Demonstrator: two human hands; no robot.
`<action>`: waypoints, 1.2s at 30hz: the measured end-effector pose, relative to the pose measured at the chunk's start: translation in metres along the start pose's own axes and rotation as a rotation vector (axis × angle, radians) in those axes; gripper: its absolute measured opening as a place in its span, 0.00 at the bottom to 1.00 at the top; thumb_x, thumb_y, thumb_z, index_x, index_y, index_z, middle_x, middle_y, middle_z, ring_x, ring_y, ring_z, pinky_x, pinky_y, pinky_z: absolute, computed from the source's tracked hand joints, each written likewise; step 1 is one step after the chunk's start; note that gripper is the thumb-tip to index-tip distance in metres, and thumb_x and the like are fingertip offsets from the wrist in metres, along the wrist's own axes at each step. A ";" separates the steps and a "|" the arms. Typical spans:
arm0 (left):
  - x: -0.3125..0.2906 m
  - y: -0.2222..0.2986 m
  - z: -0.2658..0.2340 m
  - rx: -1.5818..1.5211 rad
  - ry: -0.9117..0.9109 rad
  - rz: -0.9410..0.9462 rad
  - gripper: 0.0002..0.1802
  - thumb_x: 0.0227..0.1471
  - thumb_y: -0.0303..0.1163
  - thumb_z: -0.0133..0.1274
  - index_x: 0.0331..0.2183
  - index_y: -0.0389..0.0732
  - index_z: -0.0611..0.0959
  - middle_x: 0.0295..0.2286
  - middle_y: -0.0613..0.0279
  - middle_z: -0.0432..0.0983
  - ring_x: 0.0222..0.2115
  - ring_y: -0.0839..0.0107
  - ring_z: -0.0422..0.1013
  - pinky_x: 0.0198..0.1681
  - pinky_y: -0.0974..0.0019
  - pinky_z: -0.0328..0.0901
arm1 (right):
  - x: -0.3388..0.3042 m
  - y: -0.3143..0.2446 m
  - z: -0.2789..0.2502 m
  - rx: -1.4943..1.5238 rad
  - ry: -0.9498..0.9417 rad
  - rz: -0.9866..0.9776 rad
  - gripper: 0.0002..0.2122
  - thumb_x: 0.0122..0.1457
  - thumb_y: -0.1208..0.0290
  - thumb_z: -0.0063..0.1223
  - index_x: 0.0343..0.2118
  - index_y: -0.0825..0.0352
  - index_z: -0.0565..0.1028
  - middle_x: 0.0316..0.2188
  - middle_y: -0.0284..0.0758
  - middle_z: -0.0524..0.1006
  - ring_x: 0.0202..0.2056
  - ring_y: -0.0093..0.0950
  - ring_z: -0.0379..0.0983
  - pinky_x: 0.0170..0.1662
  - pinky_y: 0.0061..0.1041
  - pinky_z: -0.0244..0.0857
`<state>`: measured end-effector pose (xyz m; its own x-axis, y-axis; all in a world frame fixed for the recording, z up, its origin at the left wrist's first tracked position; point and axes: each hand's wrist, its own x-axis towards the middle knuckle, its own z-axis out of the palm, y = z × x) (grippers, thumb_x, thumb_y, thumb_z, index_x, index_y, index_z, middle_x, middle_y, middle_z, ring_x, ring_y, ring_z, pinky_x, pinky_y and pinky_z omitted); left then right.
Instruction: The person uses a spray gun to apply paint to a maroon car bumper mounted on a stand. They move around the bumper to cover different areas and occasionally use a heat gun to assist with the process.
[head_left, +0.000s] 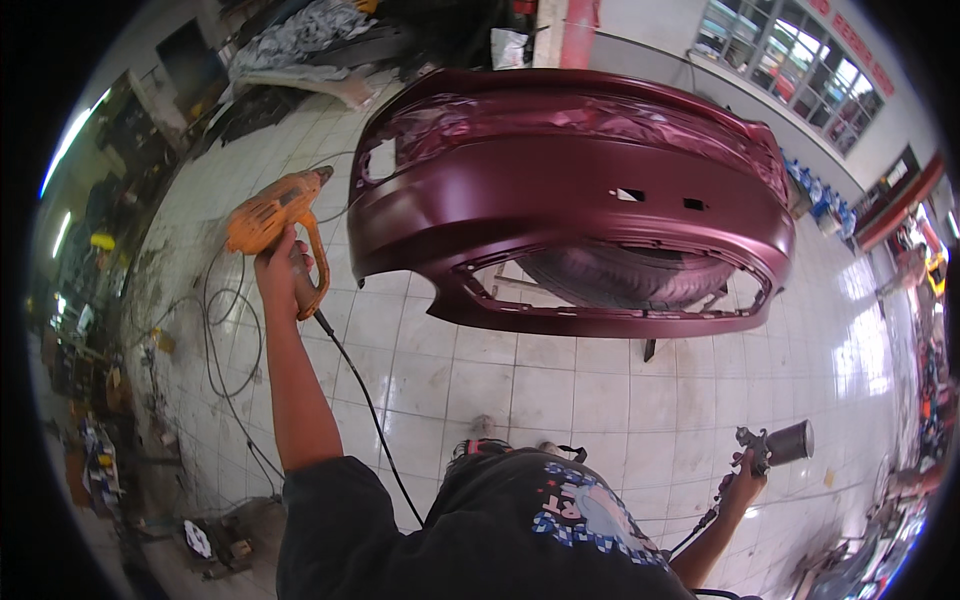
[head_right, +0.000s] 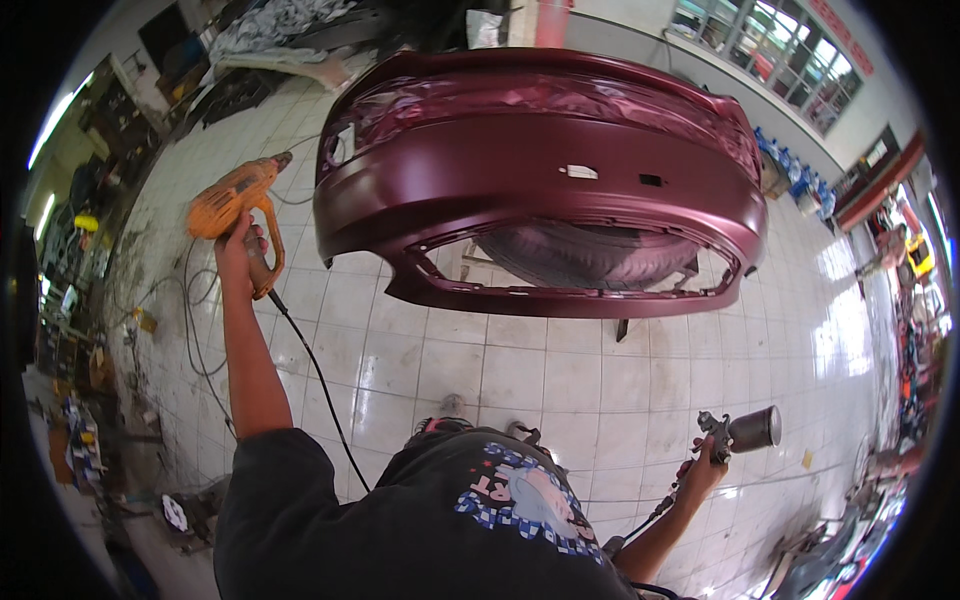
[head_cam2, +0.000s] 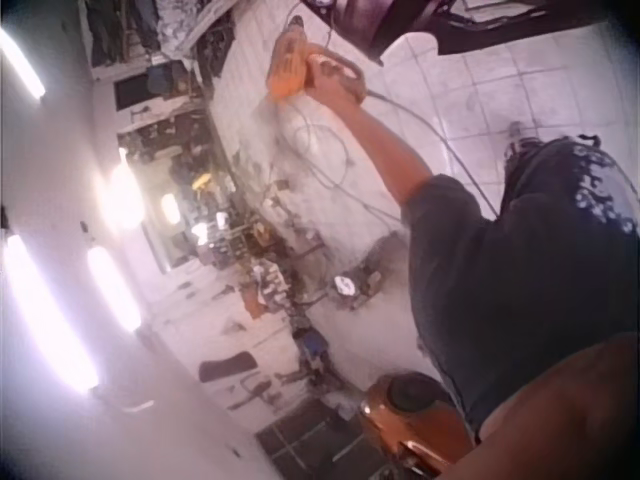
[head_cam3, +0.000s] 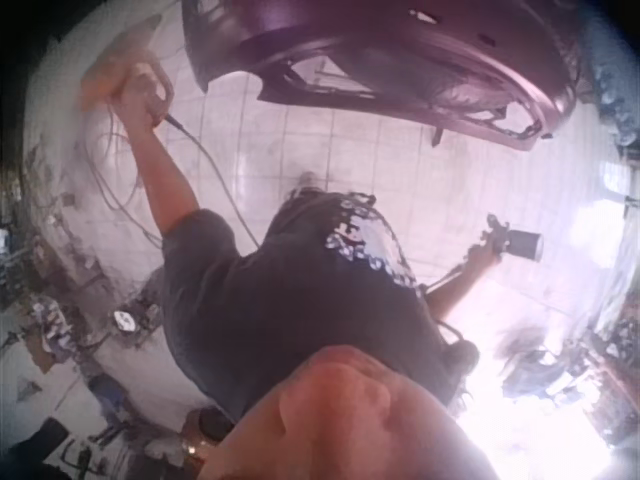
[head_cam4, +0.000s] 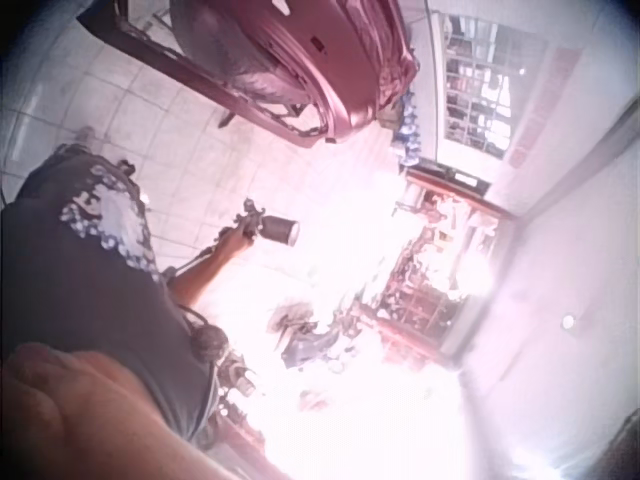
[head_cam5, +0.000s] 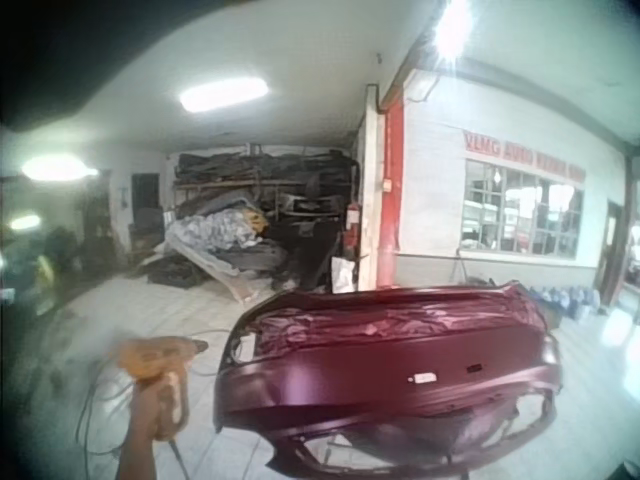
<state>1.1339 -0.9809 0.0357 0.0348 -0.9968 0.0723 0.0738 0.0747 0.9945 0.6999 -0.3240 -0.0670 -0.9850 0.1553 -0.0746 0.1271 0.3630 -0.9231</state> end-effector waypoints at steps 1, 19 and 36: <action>0.007 -0.010 -0.010 0.000 0.008 -0.037 0.16 0.57 0.39 0.61 0.40 0.36 0.81 0.23 0.64 0.74 0.19 0.74 0.71 0.23 0.70 0.68 | -0.001 -0.006 0.006 0.005 -0.011 -0.006 0.15 0.65 0.59 0.57 0.39 0.70 0.74 0.28 0.34 0.80 0.08 0.21 0.62 0.08 0.22 0.51; 0.092 -0.201 -0.149 -0.105 0.196 -0.565 0.18 0.57 0.45 0.59 0.31 0.39 0.78 0.20 0.61 0.73 0.16 0.68 0.71 0.20 0.65 0.67 | -0.060 -0.054 0.075 -0.044 -0.043 -0.062 0.17 0.64 0.57 0.57 0.41 0.69 0.73 0.29 0.34 0.81 0.09 0.20 0.61 0.08 0.21 0.52; 0.097 -0.117 -0.156 -0.358 0.024 -0.381 0.18 0.61 0.46 0.55 0.33 0.40 0.78 0.22 0.66 0.73 0.19 0.74 0.70 0.23 0.69 0.67 | -0.093 -0.067 0.079 0.003 -0.028 -0.084 0.17 0.64 0.57 0.58 0.42 0.68 0.73 0.29 0.34 0.80 0.10 0.20 0.62 0.09 0.21 0.53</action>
<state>1.2836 -1.0816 -0.0860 -0.0381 -0.9547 -0.2952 0.4215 -0.2832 0.8615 0.7742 -0.4354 -0.0280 -0.9951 0.0984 -0.0077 0.0439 0.3712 -0.9275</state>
